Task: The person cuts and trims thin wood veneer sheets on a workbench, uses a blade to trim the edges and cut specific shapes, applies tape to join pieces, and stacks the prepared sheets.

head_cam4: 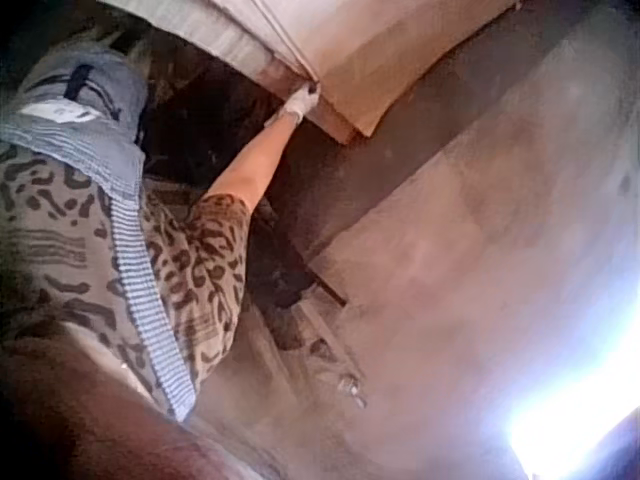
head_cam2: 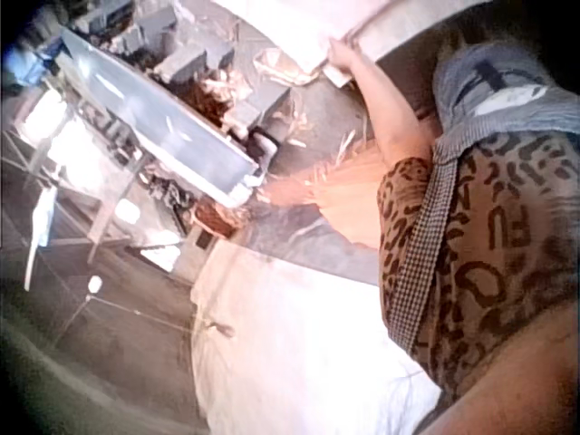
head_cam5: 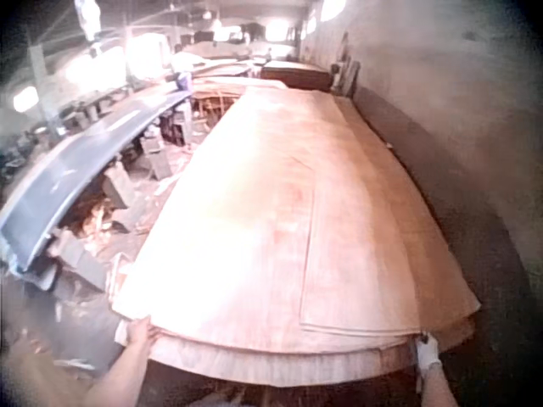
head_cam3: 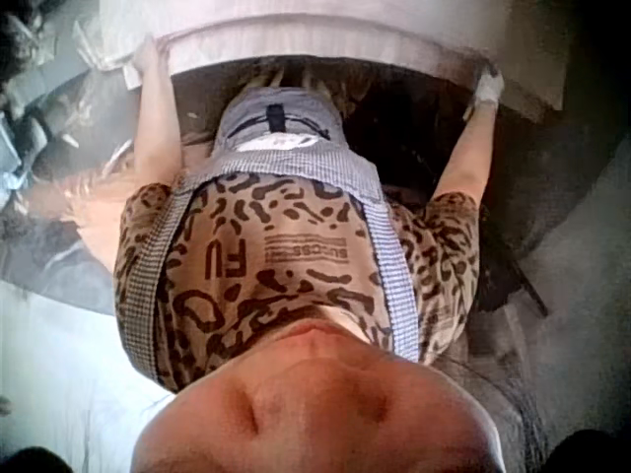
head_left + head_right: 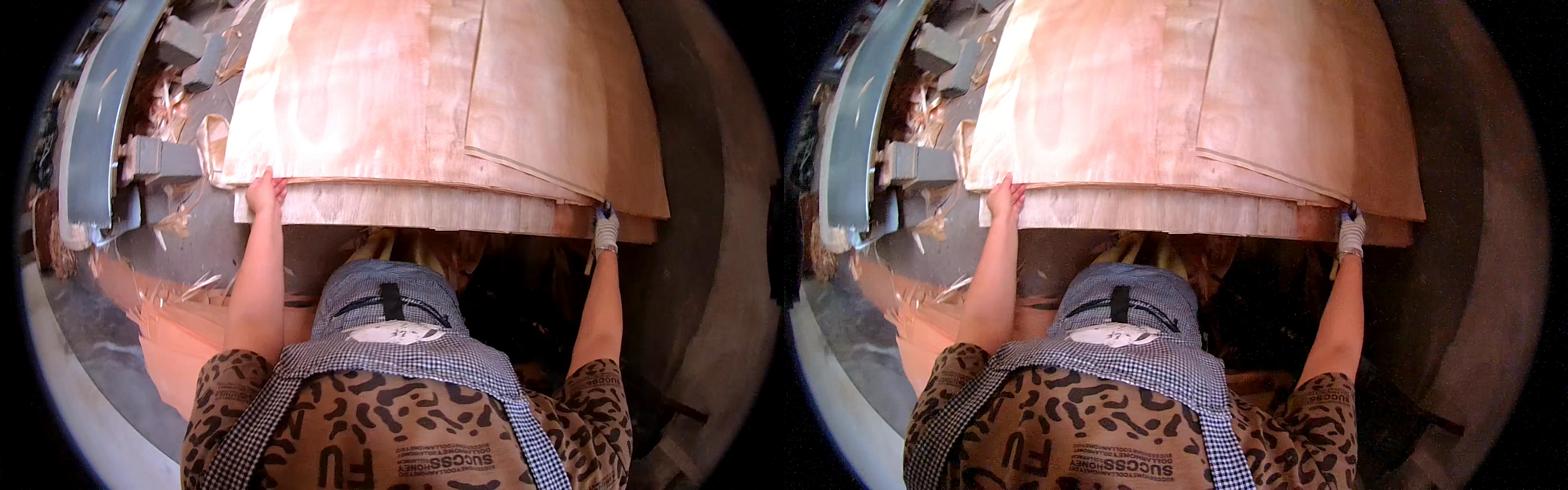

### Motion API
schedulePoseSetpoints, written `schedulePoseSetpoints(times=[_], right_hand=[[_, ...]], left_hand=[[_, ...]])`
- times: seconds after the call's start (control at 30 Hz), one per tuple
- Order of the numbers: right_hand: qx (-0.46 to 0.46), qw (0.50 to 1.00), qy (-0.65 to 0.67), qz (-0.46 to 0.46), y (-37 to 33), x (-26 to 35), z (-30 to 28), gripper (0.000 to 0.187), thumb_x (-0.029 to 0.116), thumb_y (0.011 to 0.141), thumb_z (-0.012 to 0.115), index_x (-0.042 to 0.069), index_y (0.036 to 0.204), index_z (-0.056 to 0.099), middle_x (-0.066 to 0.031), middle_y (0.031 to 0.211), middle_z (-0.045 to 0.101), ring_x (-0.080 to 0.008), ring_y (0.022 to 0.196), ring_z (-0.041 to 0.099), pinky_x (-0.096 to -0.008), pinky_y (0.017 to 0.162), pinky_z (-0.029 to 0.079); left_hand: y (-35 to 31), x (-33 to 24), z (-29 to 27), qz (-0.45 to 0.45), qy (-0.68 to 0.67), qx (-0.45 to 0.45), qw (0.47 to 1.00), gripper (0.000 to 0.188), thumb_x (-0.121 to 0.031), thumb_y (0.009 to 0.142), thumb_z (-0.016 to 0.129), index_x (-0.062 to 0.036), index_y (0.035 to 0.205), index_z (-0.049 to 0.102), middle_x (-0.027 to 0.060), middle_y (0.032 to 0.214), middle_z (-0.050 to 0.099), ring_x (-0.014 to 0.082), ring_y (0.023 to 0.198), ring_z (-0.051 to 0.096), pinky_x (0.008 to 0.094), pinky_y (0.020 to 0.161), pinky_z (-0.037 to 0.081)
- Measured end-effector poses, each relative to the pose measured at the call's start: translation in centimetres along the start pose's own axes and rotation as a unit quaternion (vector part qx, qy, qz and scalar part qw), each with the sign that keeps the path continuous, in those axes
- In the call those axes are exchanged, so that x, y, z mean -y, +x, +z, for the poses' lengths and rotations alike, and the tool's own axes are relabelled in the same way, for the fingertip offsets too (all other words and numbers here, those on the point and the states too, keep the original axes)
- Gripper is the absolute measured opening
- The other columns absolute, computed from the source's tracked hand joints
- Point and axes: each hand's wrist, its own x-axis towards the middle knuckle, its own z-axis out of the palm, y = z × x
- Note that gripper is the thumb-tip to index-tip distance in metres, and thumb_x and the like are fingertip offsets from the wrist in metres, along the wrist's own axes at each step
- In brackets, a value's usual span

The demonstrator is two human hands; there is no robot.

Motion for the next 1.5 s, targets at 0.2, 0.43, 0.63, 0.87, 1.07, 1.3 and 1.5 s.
schedulePoseSetpoints(times=[0.2,0.43,0.63,0.87,1.07,1.3,1.5], right_hand=[[0.001,0.996,-0.051,0.068,0.6,-1.3,-1.2,0.042,0.025,0.085,0.052,0.002,0.12,0.048,-0.0132,0.103,0.058,-0.0217,0.084,0.052,-0.0293,0.076,0.042],[0.035,0.972,-0.231,-0.023,-5.1,3.9,-1.3,0.037,0.016,0.085,0.05,-0.001,0.117,0.045,-0.0179,0.107,0.057,-0.0336,0.097,0.053,-0.0408,0.083,0.04],[0.345,0.907,-0.213,0.11,-21.0,1.8,-4.5,0.025,0.018,0.077,0.058,0.003,0.096,0.054,-0.0155,0.078,0.061,-0.025,0.07,0.058,-0.037,0.062,0.048],[0.469,0.86,-0.165,0.118,-29.4,-2.2,-1.5,0.029,0.017,0.073,0.064,0.0,0.096,0.057,-0.0107,0.084,0.062,-0.024,0.078,0.059,-0.0342,0.073,0.048],[0.099,0.979,0.157,0.077,-20.9,7.5,4.4,0.015,0.009,0.075,0.062,0.0,0.085,0.056,-0.0067,0.066,0.058,-0.0156,0.054,0.052,-0.0295,0.051,0.043],[-0.121,0.991,0.059,0.019,-12.6,1.1,-1.8,0.022,0.01,0.07,0.068,-0.004,0.085,0.06,-0.0067,0.072,0.06,-0.0142,0.062,0.051,-0.0291,0.061,0.044],[-0.123,0.988,-0.059,0.079,-7.1,-3.8,-6.7,0.024,0.015,0.072,0.068,-0.002,0.089,0.061,-0.011,0.077,0.064,-0.0182,0.067,0.058,-0.0319,0.064,0.047]], left_hand=[[2.1,-0.2,0.2,-0.031,-0.012,0.023,0.999,0.016,-0.017,0.085,0.056,-0.0034,0.088,0.049,0.0081,0.074,0.058,0.0173,0.06,0.06,0.025,0.043,0.039],[0.5,-0.4,-0.4,-0.016,0.057,0.072,0.996,0.028,-0.033,0.088,0.05,-0.0053,0.081,0.051,0.008,0.066,0.059,0.0151,0.055,0.059,0.0225,0.04,0.035],[-4.0,-1.0,-3.3,0.097,0.171,0.104,0.975,0.045,-0.042,0.09,0.042,-0.0057,0.064,0.048,0.0065,0.054,0.055,0.0126,0.043,0.052,0.0233,0.04,0.038],[-7.8,-1.1,3.3,0.478,0.313,0.231,0.788,0.02,-0.015,0.084,0.051,-0.0034,0.096,0.062,0.0144,0.088,0.062,0.0288,0.083,0.059,0.0344,0.076,0.046],[-7.5,2.2,7.0,0.535,0.509,0.241,0.629,0.036,-0.028,0.079,0.056,-0.0124,0.111,0.058,0.0172,0.129,0.042,0.0339,0.119,0.038,0.0451,0.098,0.031],[-7.4,2.5,7.8,0.494,0.571,0.215,0.62,0.037,-0.027,0.079,0.055,-0.0132,0.113,0.057,0.0181,0.128,0.042,0.0358,0.119,0.039,0.0444,0.099,0.031],[-5.9,2.1,7.3,0.446,0.651,0.21,0.577,0.034,-0.027,0.079,0.054,-0.0111,0.109,0.058,0.0223,0.126,0.042,0.0371,0.114,0.042,0.0448,0.102,0.029]])
